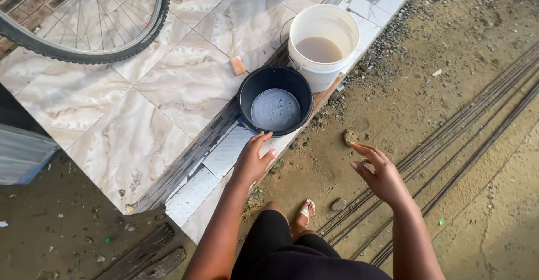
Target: The recorder washes buckets, carries water, and hangs clothes on an outdoor line using clothespins.
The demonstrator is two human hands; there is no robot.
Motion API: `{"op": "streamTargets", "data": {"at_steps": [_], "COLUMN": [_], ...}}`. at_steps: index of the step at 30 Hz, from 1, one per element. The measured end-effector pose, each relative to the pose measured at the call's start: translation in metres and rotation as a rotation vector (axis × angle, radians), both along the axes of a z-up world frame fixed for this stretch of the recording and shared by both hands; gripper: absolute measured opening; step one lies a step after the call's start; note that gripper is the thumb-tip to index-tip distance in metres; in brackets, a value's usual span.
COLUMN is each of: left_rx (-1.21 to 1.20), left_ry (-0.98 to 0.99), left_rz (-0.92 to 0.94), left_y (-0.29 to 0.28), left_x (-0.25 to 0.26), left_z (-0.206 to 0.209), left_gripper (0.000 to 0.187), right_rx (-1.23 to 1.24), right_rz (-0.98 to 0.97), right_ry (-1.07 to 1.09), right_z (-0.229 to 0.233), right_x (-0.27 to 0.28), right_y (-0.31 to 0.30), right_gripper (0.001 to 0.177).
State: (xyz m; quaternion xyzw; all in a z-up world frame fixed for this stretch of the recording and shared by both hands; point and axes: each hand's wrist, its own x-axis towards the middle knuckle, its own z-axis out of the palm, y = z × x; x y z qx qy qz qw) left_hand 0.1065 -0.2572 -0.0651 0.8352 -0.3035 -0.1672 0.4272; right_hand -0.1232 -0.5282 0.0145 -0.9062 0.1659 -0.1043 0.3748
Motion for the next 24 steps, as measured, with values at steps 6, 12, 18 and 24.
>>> {"op": "streamTargets", "data": {"at_steps": [6,12,18,24], "left_rx": [-0.138,-0.022,0.132,0.300], "left_ry": [0.320,0.415,0.480,0.114], "left_rz": [0.267,0.538,0.813,1.026], "left_y": [-0.012,-0.036,-0.073,-0.082], "left_x": [0.067,0.129,0.127,0.142], "left_z": [-0.117,-0.251,-0.266,-0.275], "left_gripper": [0.056,0.075,0.080,0.065], "right_rx": [0.176,0.281,0.577,0.693], "right_rz": [0.075,0.168,0.019,-0.053], "right_ry": [0.232,0.165,0.108,0.169], "right_z": [0.012,-0.028,-0.132,-0.256], "right_x": [0.091,0.157,0.232,0.335], "right_y": [-0.017,-0.046,-0.094,-0.107], "right_gripper": [0.045,0.037,0.031,0.029]}}
